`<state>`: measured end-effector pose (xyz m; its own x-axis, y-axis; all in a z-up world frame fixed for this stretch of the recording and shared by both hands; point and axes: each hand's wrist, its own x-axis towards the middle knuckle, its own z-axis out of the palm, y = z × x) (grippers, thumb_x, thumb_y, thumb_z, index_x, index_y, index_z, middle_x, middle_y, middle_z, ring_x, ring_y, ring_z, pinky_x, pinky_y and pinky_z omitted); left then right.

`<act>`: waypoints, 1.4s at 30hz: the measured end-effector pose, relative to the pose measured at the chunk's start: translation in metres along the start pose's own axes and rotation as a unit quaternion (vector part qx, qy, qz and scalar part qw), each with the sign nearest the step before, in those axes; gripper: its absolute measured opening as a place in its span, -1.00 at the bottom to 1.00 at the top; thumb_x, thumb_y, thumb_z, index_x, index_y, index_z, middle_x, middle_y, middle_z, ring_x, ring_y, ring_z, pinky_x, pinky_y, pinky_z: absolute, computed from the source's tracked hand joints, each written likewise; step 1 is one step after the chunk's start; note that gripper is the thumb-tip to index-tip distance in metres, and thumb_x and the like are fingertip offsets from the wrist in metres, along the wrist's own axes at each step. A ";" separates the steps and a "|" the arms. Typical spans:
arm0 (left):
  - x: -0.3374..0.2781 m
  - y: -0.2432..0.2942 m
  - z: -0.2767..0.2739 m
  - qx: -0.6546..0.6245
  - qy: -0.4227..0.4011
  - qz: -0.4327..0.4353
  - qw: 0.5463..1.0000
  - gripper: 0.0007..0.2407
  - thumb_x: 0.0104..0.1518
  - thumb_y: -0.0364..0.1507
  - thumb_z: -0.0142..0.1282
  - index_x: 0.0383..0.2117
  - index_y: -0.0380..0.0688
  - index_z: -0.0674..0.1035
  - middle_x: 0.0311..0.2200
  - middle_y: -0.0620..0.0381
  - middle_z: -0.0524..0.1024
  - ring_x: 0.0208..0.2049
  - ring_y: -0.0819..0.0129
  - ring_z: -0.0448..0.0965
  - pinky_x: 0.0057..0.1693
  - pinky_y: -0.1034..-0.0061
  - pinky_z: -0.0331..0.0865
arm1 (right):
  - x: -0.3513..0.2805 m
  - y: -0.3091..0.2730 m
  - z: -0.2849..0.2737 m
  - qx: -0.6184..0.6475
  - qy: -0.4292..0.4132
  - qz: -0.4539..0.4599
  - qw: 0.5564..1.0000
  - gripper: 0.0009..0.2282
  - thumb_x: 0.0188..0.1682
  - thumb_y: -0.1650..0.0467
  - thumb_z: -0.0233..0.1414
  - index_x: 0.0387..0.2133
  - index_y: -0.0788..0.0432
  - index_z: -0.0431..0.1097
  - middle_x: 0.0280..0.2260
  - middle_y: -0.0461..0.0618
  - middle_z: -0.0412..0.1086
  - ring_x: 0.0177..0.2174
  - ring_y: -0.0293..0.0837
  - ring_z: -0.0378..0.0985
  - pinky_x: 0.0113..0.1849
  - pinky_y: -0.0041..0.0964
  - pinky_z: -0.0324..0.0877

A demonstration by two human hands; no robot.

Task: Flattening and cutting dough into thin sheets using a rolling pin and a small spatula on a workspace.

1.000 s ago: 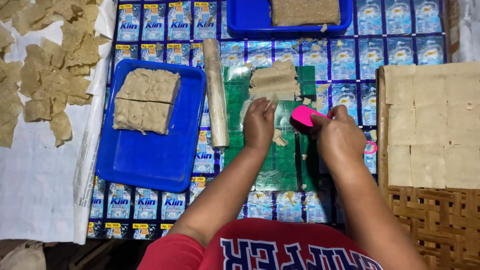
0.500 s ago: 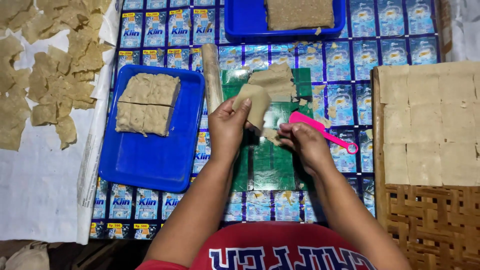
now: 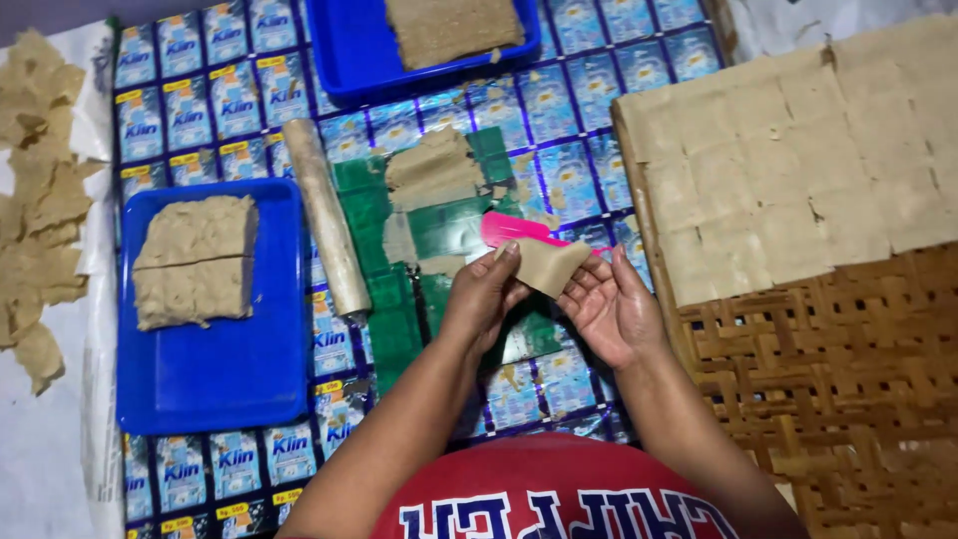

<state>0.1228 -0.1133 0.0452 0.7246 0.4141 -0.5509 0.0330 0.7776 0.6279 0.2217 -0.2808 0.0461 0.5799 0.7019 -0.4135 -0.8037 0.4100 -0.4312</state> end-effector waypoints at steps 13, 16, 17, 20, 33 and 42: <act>-0.019 -0.076 0.066 0.507 -0.125 0.199 0.829 -0.70 0.23 -0.25 -0.01 -0.11 -0.13 0.66 -0.21 0.16 0.72 -0.26 0.31 0.71 -0.09 0.49 0.50 | -0.145 -0.233 -0.093 -0.065 0.121 -0.277 0.951 -0.72 0.25 0.21 -0.05 -0.24 0.17 0.44 -0.33 0.03 0.52 -0.29 -0.09 0.60 -0.07 -0.05 0.55; -0.022 -0.078 0.067 0.524 -0.121 0.198 0.819 -0.74 0.25 -0.29 -0.03 -0.11 -0.09 0.66 -0.33 0.16 0.71 -0.39 0.35 0.67 -0.18 0.49 0.49 | -0.155 -0.305 -0.101 -0.103 0.263 -0.334 0.899 -0.66 0.32 0.26 -0.18 -0.47 0.01 0.35 -0.62 -0.24 0.29 -0.53 -0.27 0.45 0.05 0.16 0.57; -0.022 -0.079 0.066 0.526 -0.118 0.208 0.816 -0.74 0.24 -0.31 -0.02 -0.12 -0.11 0.67 -0.28 0.15 0.71 -0.35 0.33 0.68 -0.15 0.49 0.50 | -0.152 -0.331 -0.105 -0.102 0.322 -0.338 0.878 -0.80 0.25 0.30 -0.16 -0.26 0.10 0.36 -0.45 -0.16 0.39 -0.37 -0.23 0.57 0.05 0.05 0.64; -0.022 -0.079 0.069 0.534 -0.110 0.211 0.811 -0.76 0.23 -0.33 -0.01 -0.14 -0.13 0.67 -0.24 0.15 0.72 -0.32 0.32 0.70 -0.13 0.48 0.51 | -0.137 -0.398 -0.107 -0.096 0.382 -0.356 0.848 -0.73 0.12 0.37 -0.07 0.02 0.21 0.37 -0.12 0.03 0.52 -0.08 -0.08 0.69 0.04 -0.01 0.71; -0.024 -0.079 0.074 0.557 -0.094 0.203 0.800 -0.80 0.16 -0.41 0.05 -0.19 -0.09 0.69 -0.23 0.18 0.73 -0.31 0.33 0.72 -0.12 0.51 0.53 | -0.068 -0.531 -0.269 -0.085 0.550 -0.318 0.767 -0.66 -0.03 0.65 -0.04 -0.12 0.01 0.50 -0.31 -0.04 0.50 -0.60 -0.41 0.36 -0.64 -0.68 0.11; -0.026 -0.078 0.078 0.574 -0.083 0.192 0.791 -0.79 0.18 -0.37 0.03 -0.18 -0.08 0.69 -0.24 0.17 0.72 -0.35 0.34 0.71 -0.15 0.51 0.53 | -0.080 -0.514 -0.241 -0.146 0.606 -0.307 0.719 -0.71 -0.03 0.58 0.02 -0.10 0.00 0.48 -0.22 -0.04 0.55 -0.46 -0.39 0.69 -0.62 -0.74 0.23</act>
<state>0.1553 -0.2215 0.0537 0.9103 0.3739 -0.1776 0.3231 -0.3736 0.8695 0.6208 -0.6881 0.1071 0.6460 -0.6550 -0.3920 -0.3861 0.1627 -0.9080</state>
